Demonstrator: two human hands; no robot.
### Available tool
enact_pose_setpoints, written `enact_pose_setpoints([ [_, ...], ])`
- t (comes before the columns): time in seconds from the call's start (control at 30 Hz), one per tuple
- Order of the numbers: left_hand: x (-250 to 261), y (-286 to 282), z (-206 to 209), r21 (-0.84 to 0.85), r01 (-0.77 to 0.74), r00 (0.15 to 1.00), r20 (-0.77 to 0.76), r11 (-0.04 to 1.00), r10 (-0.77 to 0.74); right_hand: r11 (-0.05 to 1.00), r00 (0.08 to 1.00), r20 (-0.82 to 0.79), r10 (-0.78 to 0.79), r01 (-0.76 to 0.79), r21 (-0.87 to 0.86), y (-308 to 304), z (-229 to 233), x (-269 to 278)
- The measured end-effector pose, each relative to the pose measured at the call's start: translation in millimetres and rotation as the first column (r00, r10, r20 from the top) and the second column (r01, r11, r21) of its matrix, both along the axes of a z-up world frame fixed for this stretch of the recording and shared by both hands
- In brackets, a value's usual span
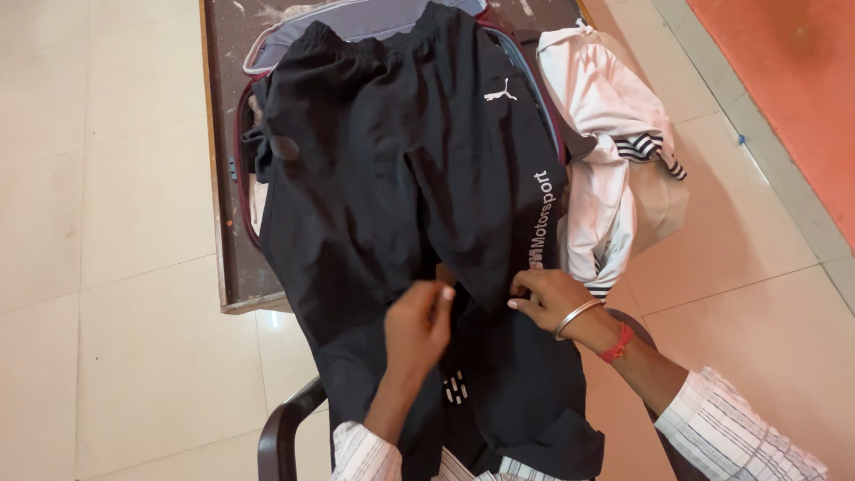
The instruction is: The person folds a pair of black track pants and places them into a suitcase. They then fold a pair of black trousers and a black t-shirt, placing each item into the suitcase.
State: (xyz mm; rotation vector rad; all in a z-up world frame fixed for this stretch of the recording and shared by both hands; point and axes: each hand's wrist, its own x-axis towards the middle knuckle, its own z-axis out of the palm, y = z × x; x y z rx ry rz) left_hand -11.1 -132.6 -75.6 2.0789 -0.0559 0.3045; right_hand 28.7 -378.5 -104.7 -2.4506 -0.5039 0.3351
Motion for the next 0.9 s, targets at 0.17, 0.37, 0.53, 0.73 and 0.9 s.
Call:
enact_pose_setpoints([
  [0.17,44.2,39.8,33.0,-0.004,-0.135,0.949,0.286,0.991,0.13,0.998,0.999,0.018,0.036,-0.036,0.045,1.8,1.3,0.4],
  [0.37,154.1,123.5,41.6,0.053,-0.251,0.915,0.34,0.967,0.219,0.999,0.995,-0.1,0.031,-0.033,-0.02,6.4,3.3,0.6],
  [0.53,244.3,167.9,23.8,0.212,-0.327,0.878,0.427,0.921,0.214,0.998,0.997,-0.045,0.063,-0.064,-0.02,9.4,-5.1,0.8],
  [0.73,321.7,170.3,8.6,0.292,-0.378,0.888,0.382,0.879,0.255,0.995,0.994,-0.068,0.086,-0.09,-0.053,9.7,-8.5,2.3],
  [0.9,369.3,159.0,12.4,0.429,-0.369,0.905,0.369,0.824,0.213,0.996,0.995,-0.064,0.072,-0.074,-0.043,4.7,-7.1,8.5],
])
